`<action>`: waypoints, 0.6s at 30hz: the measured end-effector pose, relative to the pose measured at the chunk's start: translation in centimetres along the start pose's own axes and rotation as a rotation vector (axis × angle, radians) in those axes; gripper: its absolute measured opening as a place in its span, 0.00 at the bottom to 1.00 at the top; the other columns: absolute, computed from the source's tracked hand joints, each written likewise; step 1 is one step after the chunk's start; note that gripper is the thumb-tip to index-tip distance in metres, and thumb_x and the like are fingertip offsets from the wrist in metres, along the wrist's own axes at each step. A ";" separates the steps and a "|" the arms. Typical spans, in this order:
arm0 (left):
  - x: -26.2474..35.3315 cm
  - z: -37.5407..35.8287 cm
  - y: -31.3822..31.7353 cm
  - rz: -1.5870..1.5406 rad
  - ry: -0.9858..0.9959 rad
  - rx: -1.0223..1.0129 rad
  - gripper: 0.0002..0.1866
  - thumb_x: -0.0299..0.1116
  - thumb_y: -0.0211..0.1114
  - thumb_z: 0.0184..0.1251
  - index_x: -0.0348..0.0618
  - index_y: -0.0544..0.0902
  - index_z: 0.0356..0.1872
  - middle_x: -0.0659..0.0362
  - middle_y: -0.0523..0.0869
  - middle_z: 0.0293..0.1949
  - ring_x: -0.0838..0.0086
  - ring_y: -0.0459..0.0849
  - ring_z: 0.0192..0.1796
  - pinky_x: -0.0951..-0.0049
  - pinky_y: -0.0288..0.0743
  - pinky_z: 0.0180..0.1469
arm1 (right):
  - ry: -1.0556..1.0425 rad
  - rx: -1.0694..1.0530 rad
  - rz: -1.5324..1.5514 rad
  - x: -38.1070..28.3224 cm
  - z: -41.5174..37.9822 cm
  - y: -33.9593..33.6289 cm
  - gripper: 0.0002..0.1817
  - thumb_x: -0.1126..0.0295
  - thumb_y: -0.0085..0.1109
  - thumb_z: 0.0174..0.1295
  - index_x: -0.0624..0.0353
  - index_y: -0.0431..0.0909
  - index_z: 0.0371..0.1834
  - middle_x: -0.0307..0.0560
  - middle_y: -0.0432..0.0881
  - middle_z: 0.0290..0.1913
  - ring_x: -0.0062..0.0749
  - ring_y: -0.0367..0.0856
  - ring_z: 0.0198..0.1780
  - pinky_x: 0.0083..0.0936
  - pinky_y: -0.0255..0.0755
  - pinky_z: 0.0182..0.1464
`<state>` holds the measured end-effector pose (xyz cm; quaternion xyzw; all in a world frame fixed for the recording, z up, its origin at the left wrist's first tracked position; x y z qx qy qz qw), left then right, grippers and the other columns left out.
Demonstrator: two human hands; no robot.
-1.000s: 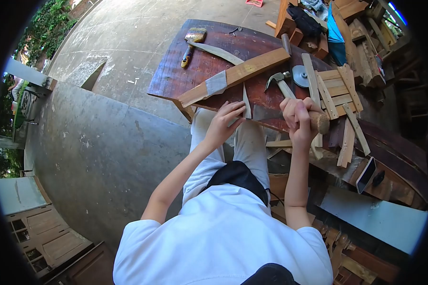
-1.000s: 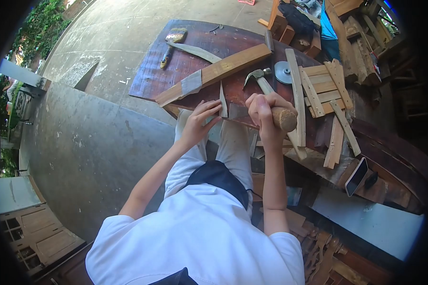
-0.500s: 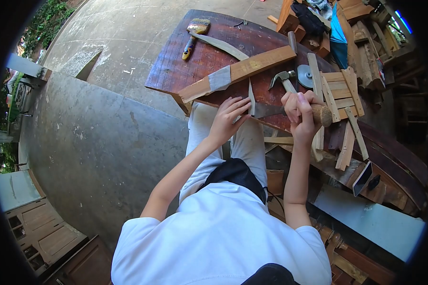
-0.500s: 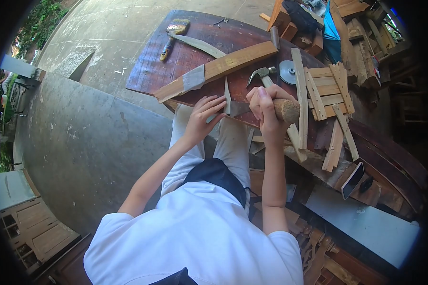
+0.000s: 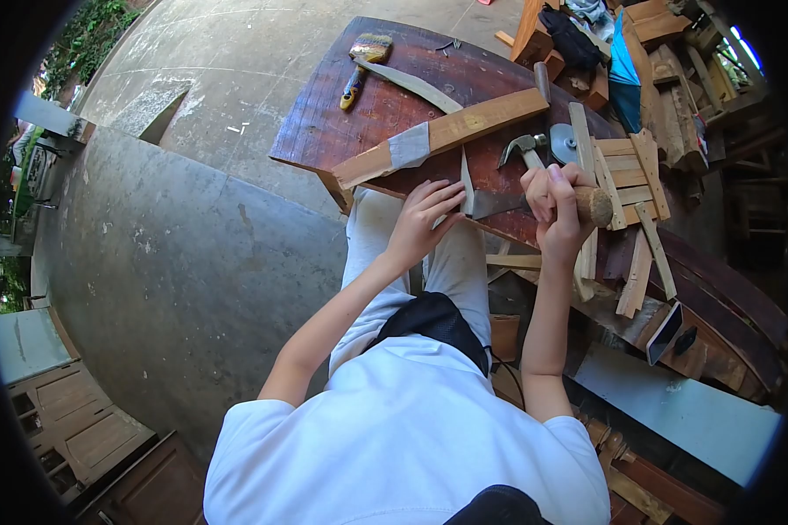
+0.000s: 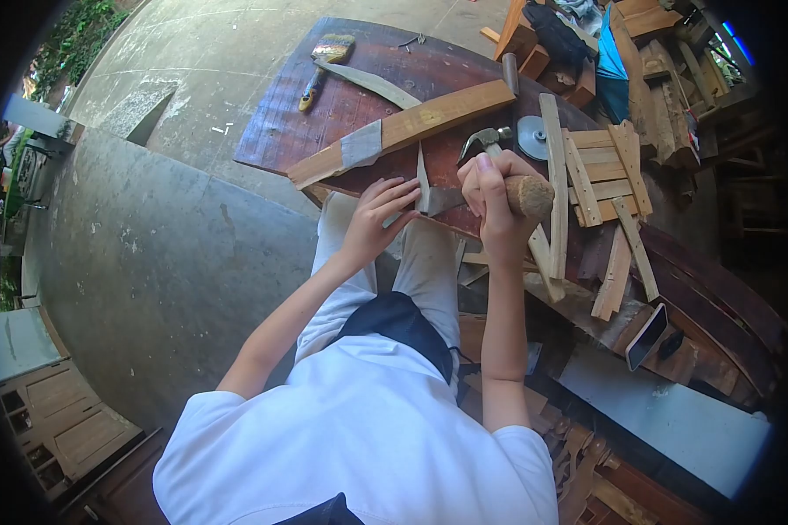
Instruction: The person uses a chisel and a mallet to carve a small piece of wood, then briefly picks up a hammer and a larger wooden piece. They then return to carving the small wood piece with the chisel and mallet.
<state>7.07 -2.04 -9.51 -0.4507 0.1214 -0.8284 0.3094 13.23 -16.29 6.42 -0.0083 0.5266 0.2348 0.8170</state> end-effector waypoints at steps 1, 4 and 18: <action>0.1 0.0 0.0 -0.001 0.002 -0.001 0.19 0.31 0.71 0.58 0.45 0.84 0.52 0.60 0.83 0.58 0.61 0.77 0.61 0.56 0.66 0.66 | -0.013 -0.007 0.005 0.0 0.1 0.1 0.17 0.77 0.51 0.66 0.57 0.63 0.17 0.35 0.64 0.14 0.16 0.60 0.16 0.16 0.55 0.19; 0.0 0.0 -0.1 0.003 0.005 -0.003 0.18 0.31 0.71 0.58 0.45 0.84 0.52 0.61 0.82 0.58 0.61 0.77 0.61 0.56 0.66 0.66 | -0.011 0.002 0.018 -0.1 0.2 0.2 0.17 0.77 0.51 0.66 0.58 0.64 0.18 0.35 0.64 0.14 0.16 0.61 0.16 0.16 0.55 0.19; 0.1 0.1 -0.1 0.001 0.022 -0.005 0.18 0.32 0.70 0.59 0.42 0.84 0.51 0.59 0.82 0.57 0.60 0.76 0.61 0.56 0.67 0.65 | 0.005 0.014 0.024 0.9 1.0 0.1 0.16 0.77 0.53 0.65 0.56 0.64 0.18 0.35 0.64 0.13 0.16 0.60 0.16 0.17 0.57 0.21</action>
Point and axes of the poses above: each hand's wrist, its own z-axis towards the middle knuckle, its own y-axis out of the palm, x = y × z, the point moved 4 cm from there along z, towards the middle knuckle
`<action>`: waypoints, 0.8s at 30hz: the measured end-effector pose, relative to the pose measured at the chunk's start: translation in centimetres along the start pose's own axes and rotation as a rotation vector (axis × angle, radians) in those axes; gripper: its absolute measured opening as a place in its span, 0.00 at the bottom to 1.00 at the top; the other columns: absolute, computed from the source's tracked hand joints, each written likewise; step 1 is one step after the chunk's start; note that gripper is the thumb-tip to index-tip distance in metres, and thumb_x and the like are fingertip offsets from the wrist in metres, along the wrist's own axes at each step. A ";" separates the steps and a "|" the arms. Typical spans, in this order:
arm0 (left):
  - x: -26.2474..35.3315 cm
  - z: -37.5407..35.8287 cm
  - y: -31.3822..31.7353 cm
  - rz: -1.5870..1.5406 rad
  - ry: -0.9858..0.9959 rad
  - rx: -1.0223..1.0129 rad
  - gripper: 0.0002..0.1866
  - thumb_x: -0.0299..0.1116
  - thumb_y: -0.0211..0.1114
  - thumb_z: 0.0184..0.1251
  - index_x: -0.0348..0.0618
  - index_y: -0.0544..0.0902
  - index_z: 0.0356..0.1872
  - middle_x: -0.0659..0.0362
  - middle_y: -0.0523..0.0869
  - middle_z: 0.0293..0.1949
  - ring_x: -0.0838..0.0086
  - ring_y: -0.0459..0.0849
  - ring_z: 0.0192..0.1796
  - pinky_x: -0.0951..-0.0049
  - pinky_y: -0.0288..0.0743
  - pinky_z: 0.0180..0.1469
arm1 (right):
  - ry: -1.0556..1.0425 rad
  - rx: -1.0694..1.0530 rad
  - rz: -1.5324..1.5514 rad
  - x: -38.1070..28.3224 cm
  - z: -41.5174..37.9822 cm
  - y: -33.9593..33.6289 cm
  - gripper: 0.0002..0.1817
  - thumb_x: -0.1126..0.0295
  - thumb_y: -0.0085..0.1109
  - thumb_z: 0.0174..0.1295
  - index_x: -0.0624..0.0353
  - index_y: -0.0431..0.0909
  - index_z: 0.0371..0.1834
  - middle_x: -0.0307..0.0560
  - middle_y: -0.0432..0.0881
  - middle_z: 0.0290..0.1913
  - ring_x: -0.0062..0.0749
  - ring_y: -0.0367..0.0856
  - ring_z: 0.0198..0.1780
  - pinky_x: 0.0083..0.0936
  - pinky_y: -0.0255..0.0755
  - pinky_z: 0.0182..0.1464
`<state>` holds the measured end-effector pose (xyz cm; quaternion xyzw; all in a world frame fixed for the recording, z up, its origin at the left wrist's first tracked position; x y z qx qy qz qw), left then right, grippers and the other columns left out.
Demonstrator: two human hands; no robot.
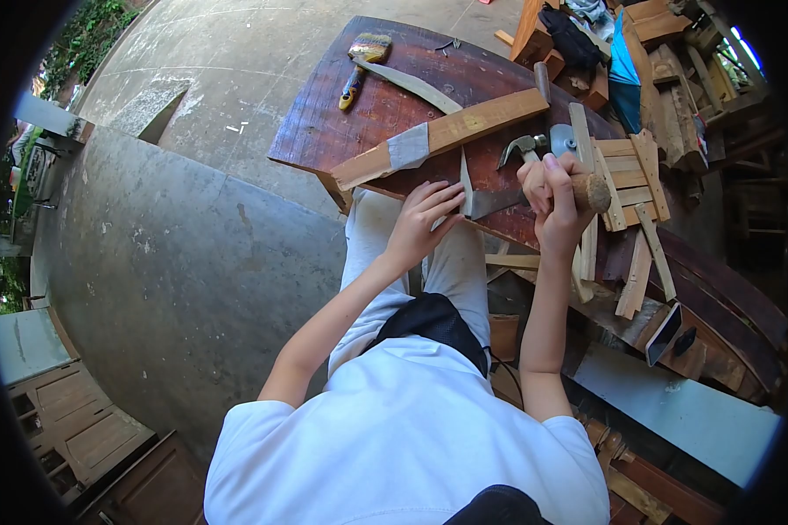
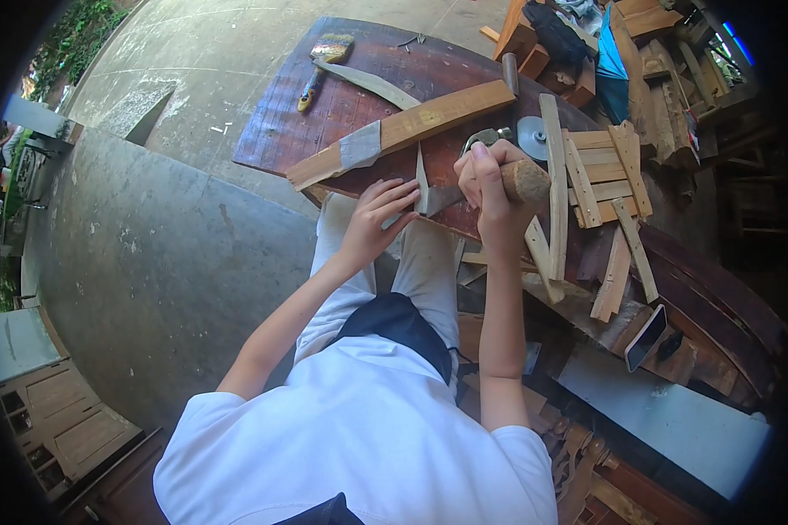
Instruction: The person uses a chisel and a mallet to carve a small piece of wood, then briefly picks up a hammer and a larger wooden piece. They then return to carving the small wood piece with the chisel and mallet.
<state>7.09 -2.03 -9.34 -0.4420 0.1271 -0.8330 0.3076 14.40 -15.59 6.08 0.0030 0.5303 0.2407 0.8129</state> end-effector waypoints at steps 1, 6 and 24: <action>0.1 0.0 0.0 0.001 -0.009 -0.005 0.17 0.31 0.69 0.59 0.42 0.84 0.51 0.59 0.83 0.57 0.59 0.76 0.61 0.56 0.67 0.65 | 0.002 0.011 0.015 0.1 0.1 -0.2 0.16 0.77 0.53 0.65 0.56 0.64 0.18 0.35 0.64 0.13 0.16 0.60 0.16 0.17 0.58 0.21; 0.8 1.0 -0.8 -0.056 -0.039 -0.010 0.16 0.28 0.67 0.62 0.40 0.83 0.52 0.54 0.83 0.55 0.57 0.77 0.60 0.57 0.66 0.65 | 0.023 0.048 -0.024 -0.1 0.5 -0.2 0.17 0.77 0.53 0.65 0.55 0.63 0.17 0.34 0.64 0.13 0.16 0.62 0.16 0.17 0.56 0.19; 13.7 15.0 -5.6 -0.410 0.258 -0.208 0.23 0.37 0.66 0.65 0.42 0.76 0.59 0.53 0.83 0.53 0.62 0.81 0.58 0.50 0.51 0.74 | -0.005 0.109 -0.313 2.4 1.2 -1.3 0.09 0.69 0.67 0.58 0.61 0.76 0.31 0.36 0.76 0.25 0.18 0.75 0.26 0.21 0.70 0.26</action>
Point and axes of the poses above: each hand's wrist, its own z-axis towards the middle knuckle, its own y-axis out of the palm, x = y × z, the point moved 4 cm from there along z, towards the middle knuckle
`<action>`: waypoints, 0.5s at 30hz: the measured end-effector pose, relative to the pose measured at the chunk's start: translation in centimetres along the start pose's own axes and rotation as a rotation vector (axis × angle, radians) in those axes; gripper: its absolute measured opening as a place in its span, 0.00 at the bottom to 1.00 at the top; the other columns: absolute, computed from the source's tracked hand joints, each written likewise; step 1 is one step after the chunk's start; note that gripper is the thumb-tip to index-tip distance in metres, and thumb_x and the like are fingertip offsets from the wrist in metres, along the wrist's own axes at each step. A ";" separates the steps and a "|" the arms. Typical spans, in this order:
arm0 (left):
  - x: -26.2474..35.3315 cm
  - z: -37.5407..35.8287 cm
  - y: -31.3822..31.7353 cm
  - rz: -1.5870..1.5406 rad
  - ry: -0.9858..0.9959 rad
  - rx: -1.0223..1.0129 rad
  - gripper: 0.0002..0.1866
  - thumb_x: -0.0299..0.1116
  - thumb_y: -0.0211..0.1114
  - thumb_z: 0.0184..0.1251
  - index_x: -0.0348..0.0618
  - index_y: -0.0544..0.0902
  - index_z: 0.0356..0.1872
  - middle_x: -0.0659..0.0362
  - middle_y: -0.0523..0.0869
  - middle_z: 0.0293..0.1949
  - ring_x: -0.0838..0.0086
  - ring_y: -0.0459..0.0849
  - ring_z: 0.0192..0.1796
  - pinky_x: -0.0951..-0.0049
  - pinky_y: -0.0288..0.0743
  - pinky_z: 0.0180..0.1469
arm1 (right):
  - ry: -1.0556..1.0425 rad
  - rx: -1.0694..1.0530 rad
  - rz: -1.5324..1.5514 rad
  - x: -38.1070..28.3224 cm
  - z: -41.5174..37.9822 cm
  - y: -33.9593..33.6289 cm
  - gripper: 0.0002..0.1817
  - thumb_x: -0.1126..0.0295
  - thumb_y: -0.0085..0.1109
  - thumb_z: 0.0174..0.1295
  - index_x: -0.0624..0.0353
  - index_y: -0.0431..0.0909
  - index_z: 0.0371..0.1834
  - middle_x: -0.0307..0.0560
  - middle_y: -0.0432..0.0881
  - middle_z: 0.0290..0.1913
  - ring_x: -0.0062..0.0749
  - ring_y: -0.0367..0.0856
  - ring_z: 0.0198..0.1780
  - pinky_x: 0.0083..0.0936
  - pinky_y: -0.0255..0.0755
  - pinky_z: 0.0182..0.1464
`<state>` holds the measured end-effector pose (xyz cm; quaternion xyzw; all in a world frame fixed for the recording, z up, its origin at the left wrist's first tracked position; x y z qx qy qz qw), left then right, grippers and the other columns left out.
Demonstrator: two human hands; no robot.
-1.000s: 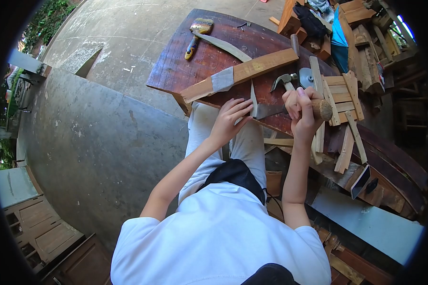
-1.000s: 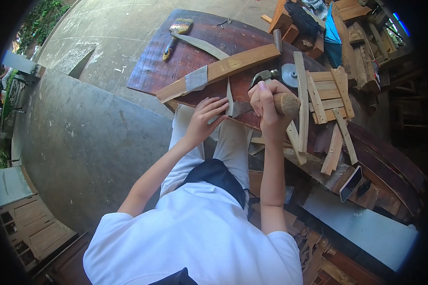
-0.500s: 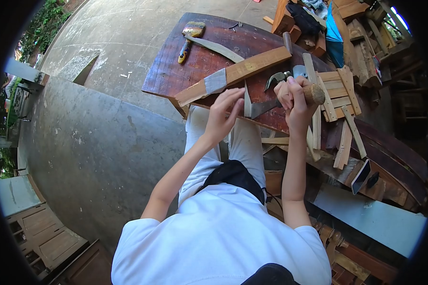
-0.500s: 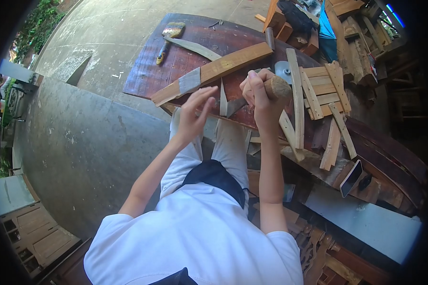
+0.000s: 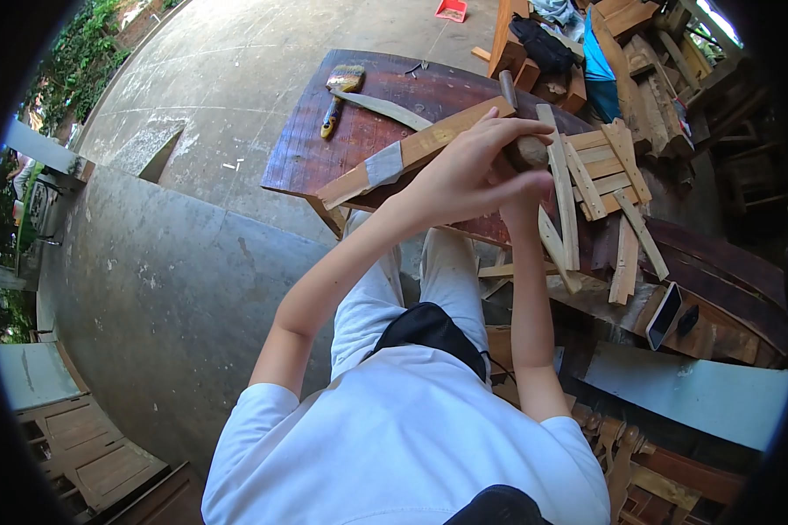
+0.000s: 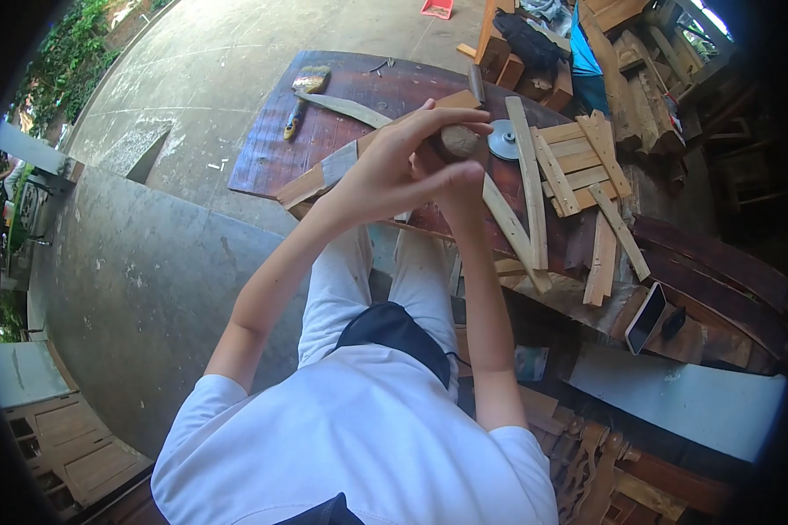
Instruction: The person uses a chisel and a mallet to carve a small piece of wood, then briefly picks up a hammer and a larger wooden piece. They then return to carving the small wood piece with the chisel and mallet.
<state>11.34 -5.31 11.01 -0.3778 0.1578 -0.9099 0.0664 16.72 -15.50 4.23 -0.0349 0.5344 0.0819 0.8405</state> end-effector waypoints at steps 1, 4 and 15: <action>-0.5 0.0 0.2 0.021 -0.056 -0.046 0.22 0.36 0.66 0.64 0.45 0.78 0.59 0.58 0.84 0.56 0.66 0.81 0.60 0.48 0.46 0.76 | -0.179 -0.051 -0.285 -1.1 -0.1 0.0 0.10 0.69 0.67 0.57 0.61 0.76 0.34 0.36 0.76 0.27 0.19 0.76 0.29 0.23 0.71 0.29; -1.3 -0.4 0.0 0.024 -0.085 -0.077 0.18 0.33 0.65 0.64 0.46 0.79 0.55 0.61 0.85 0.54 0.67 0.81 0.60 0.47 0.41 0.76 | -0.035 -0.341 -0.535 -4.1 0.1 -0.4 0.18 0.67 0.68 0.57 0.60 0.74 0.47 0.40 0.77 0.41 0.24 0.77 0.42 0.24 0.71 0.40; -4.6 -1.3 2.2 -0.560 -0.209 -0.039 0.16 0.32 0.66 0.68 0.34 0.76 0.50 0.60 0.83 0.42 0.83 0.79 0.45 0.79 0.74 0.49 | 0.137 -0.350 -0.935 1.7 -3.6 -13.4 0.22 0.69 0.66 0.58 0.68 0.73 0.53 0.57 0.77 0.50 0.47 0.77 0.52 0.35 0.71 0.55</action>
Point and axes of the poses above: each hand's wrist, its own z-axis towards the middle knuckle, its own y-axis out of the palm, x = y × z, the point moved 4 cm from there along z, towards the middle knuckle
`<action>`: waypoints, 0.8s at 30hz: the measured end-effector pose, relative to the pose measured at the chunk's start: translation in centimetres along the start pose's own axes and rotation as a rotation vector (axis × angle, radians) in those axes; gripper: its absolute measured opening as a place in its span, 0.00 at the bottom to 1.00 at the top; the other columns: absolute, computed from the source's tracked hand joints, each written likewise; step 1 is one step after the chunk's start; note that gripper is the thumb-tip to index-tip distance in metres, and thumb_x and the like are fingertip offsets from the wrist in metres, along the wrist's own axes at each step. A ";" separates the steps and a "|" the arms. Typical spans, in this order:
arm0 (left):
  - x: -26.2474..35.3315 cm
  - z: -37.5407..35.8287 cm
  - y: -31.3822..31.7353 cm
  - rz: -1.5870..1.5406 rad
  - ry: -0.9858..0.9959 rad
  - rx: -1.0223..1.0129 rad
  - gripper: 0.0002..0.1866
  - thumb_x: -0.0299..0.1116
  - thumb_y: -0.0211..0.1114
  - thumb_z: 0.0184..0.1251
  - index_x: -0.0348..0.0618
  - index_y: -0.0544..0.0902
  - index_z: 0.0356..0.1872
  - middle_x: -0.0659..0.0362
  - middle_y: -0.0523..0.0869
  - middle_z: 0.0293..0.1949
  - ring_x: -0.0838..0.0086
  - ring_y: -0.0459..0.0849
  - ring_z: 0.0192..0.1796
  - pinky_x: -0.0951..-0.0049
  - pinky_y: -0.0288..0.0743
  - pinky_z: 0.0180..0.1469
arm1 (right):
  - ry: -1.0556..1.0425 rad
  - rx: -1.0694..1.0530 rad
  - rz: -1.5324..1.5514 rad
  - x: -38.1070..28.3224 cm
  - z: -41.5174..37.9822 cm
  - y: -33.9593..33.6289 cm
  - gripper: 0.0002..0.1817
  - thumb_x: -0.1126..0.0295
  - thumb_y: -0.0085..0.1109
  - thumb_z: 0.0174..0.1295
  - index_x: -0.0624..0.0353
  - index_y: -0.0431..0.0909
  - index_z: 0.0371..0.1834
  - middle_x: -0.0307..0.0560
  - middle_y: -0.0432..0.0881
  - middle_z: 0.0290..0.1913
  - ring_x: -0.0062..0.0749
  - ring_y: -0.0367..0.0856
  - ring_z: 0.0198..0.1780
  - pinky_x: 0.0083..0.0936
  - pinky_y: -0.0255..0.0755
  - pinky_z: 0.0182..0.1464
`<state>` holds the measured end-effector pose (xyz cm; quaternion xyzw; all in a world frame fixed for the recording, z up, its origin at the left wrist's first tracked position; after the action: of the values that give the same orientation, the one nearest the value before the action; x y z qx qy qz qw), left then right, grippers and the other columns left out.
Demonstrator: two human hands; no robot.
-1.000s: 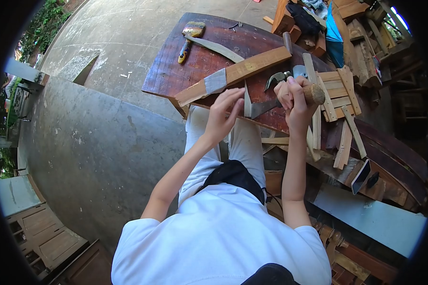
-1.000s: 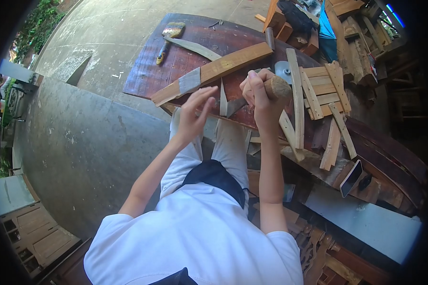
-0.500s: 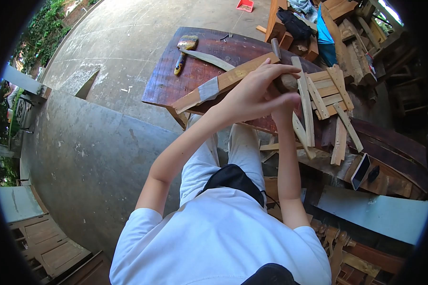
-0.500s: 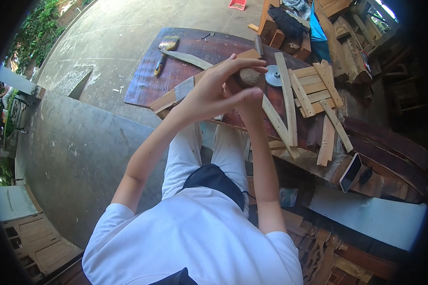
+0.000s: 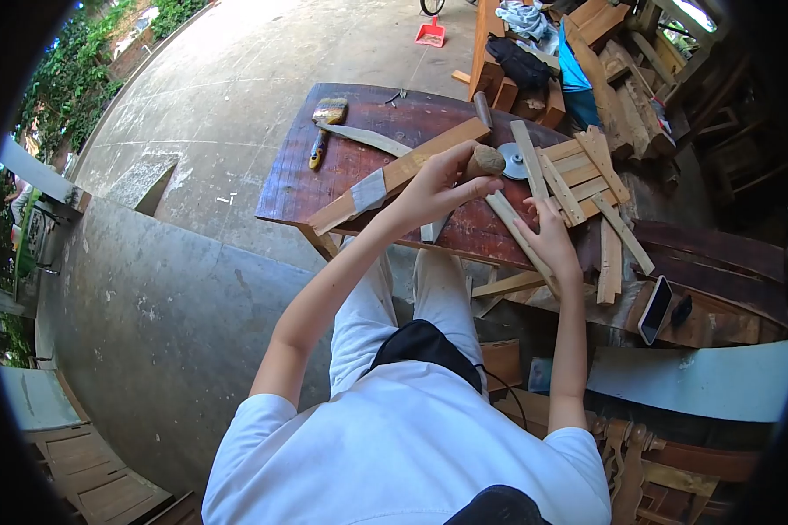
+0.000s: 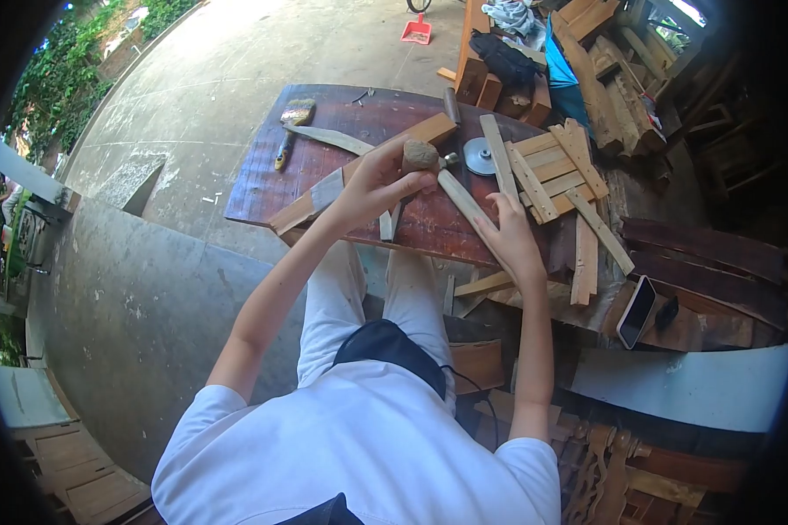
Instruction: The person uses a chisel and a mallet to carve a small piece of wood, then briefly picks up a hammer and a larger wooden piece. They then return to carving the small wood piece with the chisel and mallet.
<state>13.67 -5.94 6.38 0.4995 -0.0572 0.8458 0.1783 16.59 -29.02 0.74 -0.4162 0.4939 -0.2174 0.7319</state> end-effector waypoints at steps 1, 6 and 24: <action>-0.4 0.0 0.2 -0.013 -0.002 -0.017 0.15 0.33 0.65 0.69 0.35 0.75 0.49 0.62 0.82 0.40 0.85 0.77 0.43 0.81 0.72 0.46 | -0.080 0.057 -0.025 0.5 -0.1 0.9 0.22 0.64 0.64 0.60 0.66 0.73 0.52 0.58 0.76 0.49 0.51 0.77 0.52 0.40 0.71 0.54; -0.6 -0.2 0.7 0.109 -0.005 -0.042 0.12 0.31 0.58 0.74 0.37 0.72 0.53 0.64 0.77 0.42 0.85 0.74 0.43 0.81 0.71 0.45 | -0.207 0.090 -0.547 1.9 1.2 6.2 0.26 0.51 0.59 0.63 0.63 0.70 0.51 0.57 0.74 0.43 0.52 0.78 0.46 0.44 0.72 0.47; 0.9 -1.0 0.5 0.240 0.178 0.063 0.16 0.32 0.60 0.72 0.36 0.69 0.53 0.54 0.81 0.39 0.73 0.78 0.42 0.72 0.71 0.47 | 0.063 0.066 0.853 -6.6 0.6 -1.8 0.19 0.58 0.39 0.77 0.62 0.69 0.36 0.39 0.71 0.26 0.21 0.71 0.22 0.19 0.66 0.25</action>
<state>12.22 -5.90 6.70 0.4174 -0.0738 0.9034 0.0647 14.56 -24.97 5.94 -0.1440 0.6365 0.0767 0.7538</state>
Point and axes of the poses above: each hand's wrist, its own z-axis towards the middle knuckle, its own y-axis out of the palm, x = y × z, the point moved 4 cm from there along z, towards the middle knuckle
